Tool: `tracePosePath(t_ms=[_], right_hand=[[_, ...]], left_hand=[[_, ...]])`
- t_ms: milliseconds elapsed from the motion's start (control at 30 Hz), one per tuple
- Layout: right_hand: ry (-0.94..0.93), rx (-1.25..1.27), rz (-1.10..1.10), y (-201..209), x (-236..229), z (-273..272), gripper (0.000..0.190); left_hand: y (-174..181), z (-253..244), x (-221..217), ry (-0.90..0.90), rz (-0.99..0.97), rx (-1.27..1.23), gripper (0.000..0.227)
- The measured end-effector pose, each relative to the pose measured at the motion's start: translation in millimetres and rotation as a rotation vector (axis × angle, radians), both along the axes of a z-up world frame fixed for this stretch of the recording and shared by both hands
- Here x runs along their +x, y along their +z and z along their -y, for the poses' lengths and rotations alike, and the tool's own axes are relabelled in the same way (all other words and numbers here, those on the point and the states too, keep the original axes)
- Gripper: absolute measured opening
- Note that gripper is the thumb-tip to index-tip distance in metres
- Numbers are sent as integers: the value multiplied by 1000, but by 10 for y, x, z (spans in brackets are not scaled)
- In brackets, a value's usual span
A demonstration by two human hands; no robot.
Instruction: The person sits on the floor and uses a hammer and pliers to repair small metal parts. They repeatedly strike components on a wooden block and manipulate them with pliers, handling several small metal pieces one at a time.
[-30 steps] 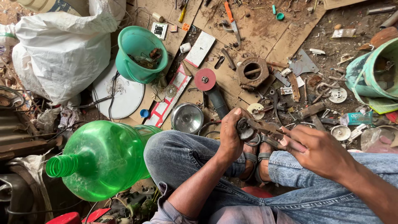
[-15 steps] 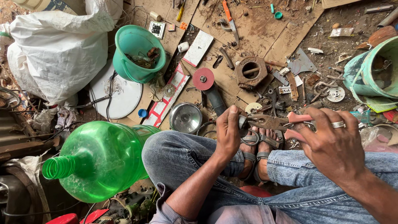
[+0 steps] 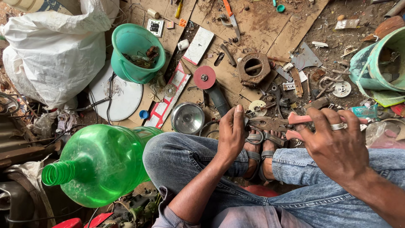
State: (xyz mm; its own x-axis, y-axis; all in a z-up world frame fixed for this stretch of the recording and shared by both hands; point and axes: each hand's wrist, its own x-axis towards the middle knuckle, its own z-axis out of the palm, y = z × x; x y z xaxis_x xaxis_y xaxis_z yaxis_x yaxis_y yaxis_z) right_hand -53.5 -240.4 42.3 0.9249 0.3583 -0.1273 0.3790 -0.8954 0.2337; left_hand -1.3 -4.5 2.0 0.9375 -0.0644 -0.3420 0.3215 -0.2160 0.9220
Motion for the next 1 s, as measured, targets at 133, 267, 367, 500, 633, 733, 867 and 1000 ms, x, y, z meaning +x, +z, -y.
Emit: tracePosePath(t_ms=[133, 267, 367, 500, 633, 733, 867, 1000], right_hand=[[56, 4, 56, -34, -5, -5, 18], [147, 13, 111, -92, 46, 6, 7], [202, 19, 88, -155, 56, 67, 5], [212, -35, -117, -315, 42, 169, 8], [-63, 378, -397, -369, -29, 151, 45], [-291, 520, -674, -344, -6, 81, 28], [-427, 858, -720, -290, -17, -5, 23], [-461, 990, -737, -307, 15, 93, 17]], left_hand=[[-58, 19, -20, 10, 32, 52, 53], [-121, 18, -26, -14, 23, 154, 55], [-154, 15, -45, -39, 7, 92, 54], [-194, 15, -75, -53, -72, 70, 54], [-293, 1, -115, -63, -18, -6, 51], [-385, 2, -147, -8, 252, 9, 46], [-348, 15, -138, 54, 82, -482, 46], [-255, 54, -89, 62, -92, -779, 44]])
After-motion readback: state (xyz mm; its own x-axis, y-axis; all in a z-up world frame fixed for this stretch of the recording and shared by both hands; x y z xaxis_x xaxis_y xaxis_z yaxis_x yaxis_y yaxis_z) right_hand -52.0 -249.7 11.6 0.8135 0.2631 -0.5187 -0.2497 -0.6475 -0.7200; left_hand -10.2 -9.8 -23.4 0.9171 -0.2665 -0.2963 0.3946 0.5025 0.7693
